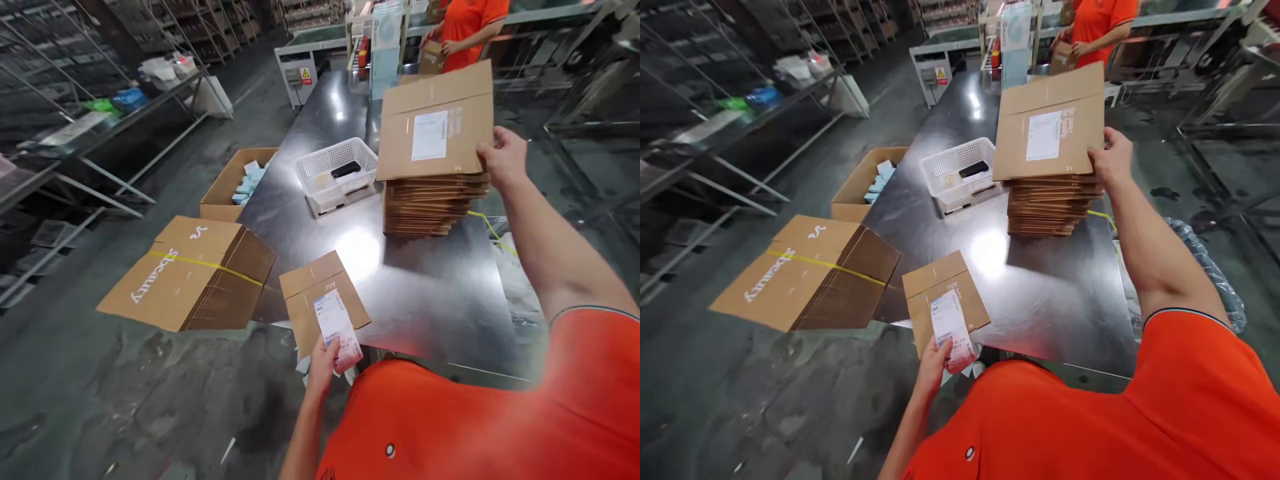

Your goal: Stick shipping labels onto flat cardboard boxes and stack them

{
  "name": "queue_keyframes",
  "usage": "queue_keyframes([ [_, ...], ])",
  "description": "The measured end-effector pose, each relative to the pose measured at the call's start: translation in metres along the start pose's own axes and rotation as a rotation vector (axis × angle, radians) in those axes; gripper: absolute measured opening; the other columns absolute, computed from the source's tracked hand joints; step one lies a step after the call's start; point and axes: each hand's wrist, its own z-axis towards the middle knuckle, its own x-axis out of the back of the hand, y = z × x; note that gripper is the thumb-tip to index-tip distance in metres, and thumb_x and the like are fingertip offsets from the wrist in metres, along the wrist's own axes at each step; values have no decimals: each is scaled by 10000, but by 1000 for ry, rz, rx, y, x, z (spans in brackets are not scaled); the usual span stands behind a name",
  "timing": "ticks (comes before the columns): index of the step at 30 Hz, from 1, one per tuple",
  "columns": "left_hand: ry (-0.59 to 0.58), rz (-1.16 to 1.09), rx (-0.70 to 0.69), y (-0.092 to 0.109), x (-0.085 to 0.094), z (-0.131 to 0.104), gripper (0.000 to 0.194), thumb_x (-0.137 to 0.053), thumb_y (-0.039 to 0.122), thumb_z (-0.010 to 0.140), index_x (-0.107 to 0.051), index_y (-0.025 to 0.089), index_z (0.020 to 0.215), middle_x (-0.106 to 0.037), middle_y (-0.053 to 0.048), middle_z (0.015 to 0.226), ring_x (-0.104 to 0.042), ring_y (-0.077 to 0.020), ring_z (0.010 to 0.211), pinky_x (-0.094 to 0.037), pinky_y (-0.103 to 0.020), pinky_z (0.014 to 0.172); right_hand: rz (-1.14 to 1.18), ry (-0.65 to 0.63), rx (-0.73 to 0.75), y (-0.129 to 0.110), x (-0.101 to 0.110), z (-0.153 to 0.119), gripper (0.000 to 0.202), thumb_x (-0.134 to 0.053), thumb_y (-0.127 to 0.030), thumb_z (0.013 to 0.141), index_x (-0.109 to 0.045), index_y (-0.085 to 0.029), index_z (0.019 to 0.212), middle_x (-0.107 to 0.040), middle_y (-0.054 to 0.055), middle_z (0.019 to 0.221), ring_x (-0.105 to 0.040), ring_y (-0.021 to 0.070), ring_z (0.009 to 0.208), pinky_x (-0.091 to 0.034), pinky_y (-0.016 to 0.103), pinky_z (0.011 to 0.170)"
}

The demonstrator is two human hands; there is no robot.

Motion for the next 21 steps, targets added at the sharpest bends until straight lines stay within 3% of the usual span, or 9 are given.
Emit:
queue_keyframes([
  [3, -37, 6, 23, -1, -14, -5, 554, -839, 491, 578, -680, 166, 996, -754, -97, 982, -704, -221, 809, -552, -342, 742, -204, 147, 44, -25, -11, -17, 515, -661, -336, 824, -582, -62, 1253, -553, 232, 1307, -472, 328, 1242, -330, 610, 1027],
  [5, -37, 61, 16, -1, -21, -9, 529, -824, 496, 597, -688, 159, 981, -753, -97, 956, -696, -222, 798, -545, -340, 729, -15, -21, 251, -59, -43, -67, 557, -652, -344, 837, -537, -103, 1327, -510, 197, 1381, -424, 290, 1309, -316, 540, 1104],
  [7, -36, 104, 1, -3, -26, -12, 507, -812, 496, 609, -697, 153, 964, -750, -98, 954, -688, -227, 816, -536, -343, 747, 353, -559, 248, -94, -86, -134, 638, -700, -387, 783, -509, -165, 1351, -515, 156, 1385, -523, 265, 1218, -465, 467, 994],
  [9, -45, 123, 1, -8, -27, -14, 496, -797, 497, 625, -703, 149, 965, -745, -104, 983, -681, -237, 863, -528, -353, 788, 607, -1070, 100, -120, -127, -202, 679, -757, -418, 704, -531, -188, 1302, -562, 138, 1335, -578, 259, 1132, -533, 410, 869],
  [11, -68, 122, 28, -12, -23, -17, 502, -787, 485, 641, -702, 152, 1007, -738, -107, 1036, -673, -252, 928, -521, -361, 832, 771, -1384, -91, -135, -159, -256, 554, -764, -444, 664, -605, -167, 1117, -669, 109, 1110, -630, 230, 957, -537, 363, 773],
  [13, -126, 82, 53, -13, -16, -21, 553, -813, 424, 627, -685, 170, 1102, -716, -106, 1138, -651, -269, 1040, -505, -362, 901, 844, -1463, -249, -140, -178, -293, 403, -748, -464, 655, -605, -168, 890, -676, 43, 819, -616, 182, 749, -508, 320, 680],
  [16, -177, -79, 4, -8, -4, -24, 703, -836, 357, 599, -616, 206, 1249, -666, -101, 1255, -606, -272, 1158, -471, -347, 968, 811, -1398, -330, -142, -187, -325, 341, -711, -486, 681, -547, -194, 749, -598, -20, 632, -547, 143, 599, -440, 278, 584],
  [18, -73, -142, -37, -4, 0, -18, 684, -830, 365, 598, -617, 196, 1225, -689, -98, 1179, -637, -251, 1076, -491, -323, 902, 745, -1379, -297, -145, -186, -341, 317, -666, -494, 728, -557, -198, 761, -601, -21, 640, -542, 143, 603, -420, 270, 578],
  [21, 202, -78, -28, -7, 0, 2, 418, -814, 376, 600, -668, 158, 925, -702, -36, 833, -635, -169, 755, -481, -260, 690, 589, -1354, -138, -146, -183, -363, 269, -582, -465, 818, -609, -198, 830, -639, -3, 725, -563, 153, 673, -412, 272, 624],
])
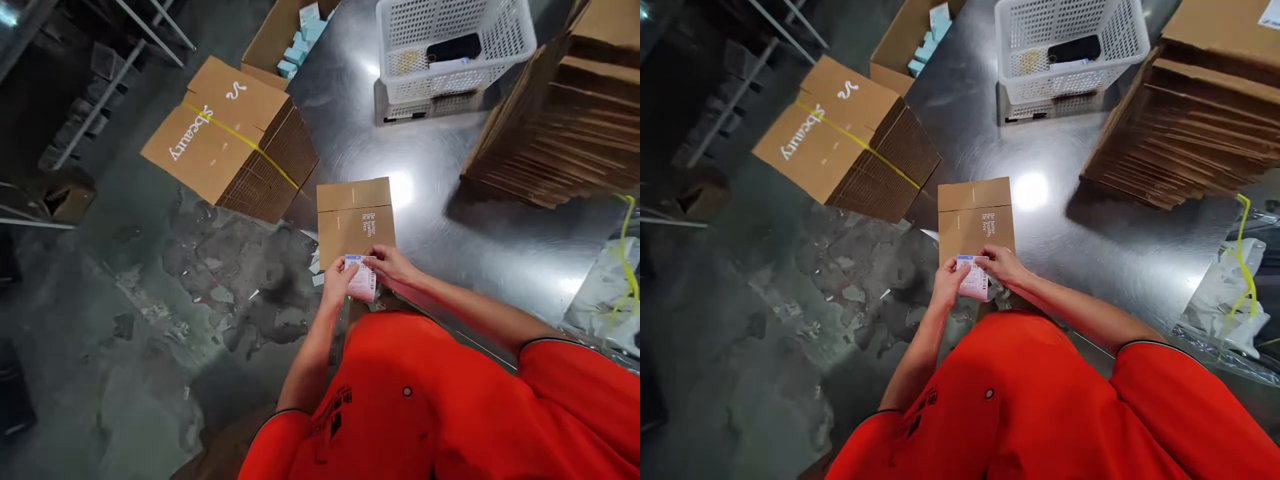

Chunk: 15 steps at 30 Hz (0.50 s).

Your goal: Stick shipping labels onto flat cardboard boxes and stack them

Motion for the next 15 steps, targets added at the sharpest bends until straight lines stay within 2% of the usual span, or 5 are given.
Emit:
queue_keyframes([
  [2, 122, 65, 19, -12, -3, 13, 307, -804, 381, 608, -622, 159, 715, -612, 22, 636, -553, -123, 614, -422, -230, 598, -178, 7, 55, 8, -7, 0, 233, -552, -415, 856, -636, -197, 867, -662, 16, 803, -578, 165, 743, -406, 279, 669],
  [4, 170, 91, 50, -30, -2, 23, 316, -795, 387, 628, -571, 165, 604, -534, 50, 551, -511, -107, 584, -383, -217, 571, -325, -19, 109, 17, -8, 8, 196, -547, -362, 873, -646, -193, 860, -667, 34, 839, -580, 178, 790, -399, 287, 699],
  [8, 157, 60, 147, -69, 9, 28, 288, -821, 373, 610, -655, 147, 679, -628, 23, 623, -577, -133, 653, -437, -229, 625, -564, 30, 167, 31, 2, 55, 211, -515, -324, 921, -662, -181, 872, -677, 77, 894, -565, 215, 865, -403, 325, 781],
  [12, 143, 30, 280, -103, 30, 5, 430, -901, 296, 472, -727, 115, 821, -740, -75, 757, -676, -226, 780, -529, -341, 774, -876, 139, 176, 36, 13, 109, 322, -566, -396, 915, -648, -187, 1145, -650, 126, 1164, -516, 305, 1072, -374, 432, 908],
  [15, 196, 16, 345, -121, 53, -23, 414, -906, 307, 461, -731, 91, 768, -742, -120, 729, -697, -281, 825, -541, -409, 822, -1033, 195, 172, 39, 12, 121, 589, -630, -425, 873, -494, -188, 1394, -504, 156, 1425, -432, 379, 1249, -336, 527, 982],
])
